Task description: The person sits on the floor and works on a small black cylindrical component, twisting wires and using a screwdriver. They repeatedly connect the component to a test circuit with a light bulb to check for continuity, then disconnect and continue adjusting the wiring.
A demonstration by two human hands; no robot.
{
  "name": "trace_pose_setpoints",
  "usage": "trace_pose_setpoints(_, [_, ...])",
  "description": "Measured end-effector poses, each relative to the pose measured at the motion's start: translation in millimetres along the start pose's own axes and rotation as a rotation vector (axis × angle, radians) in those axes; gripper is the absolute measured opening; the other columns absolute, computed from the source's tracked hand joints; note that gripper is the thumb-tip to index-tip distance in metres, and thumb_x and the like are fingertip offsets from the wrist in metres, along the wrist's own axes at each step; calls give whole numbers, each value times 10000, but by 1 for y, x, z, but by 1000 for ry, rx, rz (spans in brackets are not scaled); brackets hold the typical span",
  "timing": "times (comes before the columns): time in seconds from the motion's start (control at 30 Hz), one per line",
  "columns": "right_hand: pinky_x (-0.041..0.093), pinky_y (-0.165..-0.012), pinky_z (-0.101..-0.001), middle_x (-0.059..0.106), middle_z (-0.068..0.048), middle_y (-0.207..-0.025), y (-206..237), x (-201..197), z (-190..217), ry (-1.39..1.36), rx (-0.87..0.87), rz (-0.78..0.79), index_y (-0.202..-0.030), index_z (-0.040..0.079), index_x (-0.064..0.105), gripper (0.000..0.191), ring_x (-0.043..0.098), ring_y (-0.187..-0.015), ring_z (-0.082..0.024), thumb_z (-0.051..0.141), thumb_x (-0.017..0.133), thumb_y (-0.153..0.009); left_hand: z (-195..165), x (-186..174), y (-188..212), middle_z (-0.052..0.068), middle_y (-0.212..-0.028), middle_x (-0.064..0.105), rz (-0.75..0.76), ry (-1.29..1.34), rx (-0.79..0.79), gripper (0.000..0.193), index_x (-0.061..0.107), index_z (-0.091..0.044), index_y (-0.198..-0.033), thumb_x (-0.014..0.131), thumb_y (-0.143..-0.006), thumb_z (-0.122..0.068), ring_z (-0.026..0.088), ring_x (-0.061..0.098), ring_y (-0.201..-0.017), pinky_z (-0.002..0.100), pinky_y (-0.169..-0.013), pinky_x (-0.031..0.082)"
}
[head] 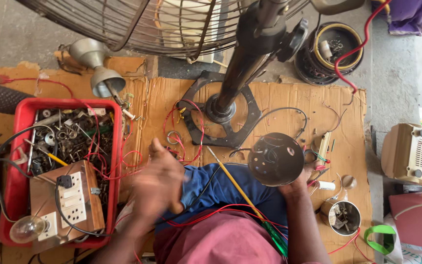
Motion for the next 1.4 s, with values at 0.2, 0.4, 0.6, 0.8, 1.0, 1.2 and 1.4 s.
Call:
trace_pose_setpoints(0.2, [580,-903,-429,707,-157,-1190,13,10,-28,18,109,-14,-1302,-18,623,386,693,-1038,-278,276,592,-1054,29,158,6,115,-1305,690,159,-57,17,964,541,-30,-1397,1006,-574,-215,229,682,-1213,360,-1044,554])
trace_pose_setpoints(0.4, [528,-1008,-452,676,-129,-1258,7,10,-15,24,23,-4,-1327,24,603,407,650,-1141,-280,336,556,-1070,36,166,6,101,-1332,706,103,-60,172,987,552,-75,-1444,1021,-591,-239,229,695,-1247,357,-1101,565])
trace_pose_setpoints(0.6, [444,-1176,-456,597,-100,-1403,-1,-1,-17,-20,37,176,-1412,61,543,417,570,-1303,-271,402,510,-1175,67,170,11,114,-1247,706,58,-244,123,933,563,-48,-1335,952,-585,-442,232,699,-1178,344,-1091,557])
trace_pose_setpoints(0.8, [390,-1261,-476,569,-81,-1538,4,-13,-16,101,47,157,-1551,82,520,513,530,-1428,-261,443,510,-1186,62,167,13,144,-1309,684,41,-300,135,1008,553,-25,-1401,948,-566,-429,263,679,-1233,363,-1152,528])
trace_pose_setpoints(1.0, [435,-1193,-503,626,-121,-1467,8,-9,-20,39,71,144,-1470,40,549,520,581,-1383,-301,459,545,-1163,59,167,13,145,-1287,688,67,-291,109,1019,547,-22,-1394,948,-543,-415,264,683,-1219,361,-1127,537])
trace_pose_setpoints(1.2, [441,-1185,-522,617,-120,-1466,6,-10,-19,-5,129,161,-1452,49,552,461,581,-1393,-305,423,539,-1182,58,165,14,137,-1284,695,66,-253,100,1002,560,-24,-1388,955,-551,-407,253,687,-1221,358,-1133,539])
trace_pose_setpoints(1.4, [452,-1168,-532,633,-124,-1509,6,-6,-18,-81,135,146,-1475,44,584,471,596,-1402,-308,396,581,-1162,55,163,12,137,-1305,694,49,-252,105,1028,557,-23,-1408,955,-545,-414,254,683,-1251,354,-1154,531])
Point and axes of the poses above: each hand's wrist, its own y-axis away from the middle knuckle, its own x-axis out of the palm, z = x × y, the point moved 6 cm from there along -y, towards the middle knuckle
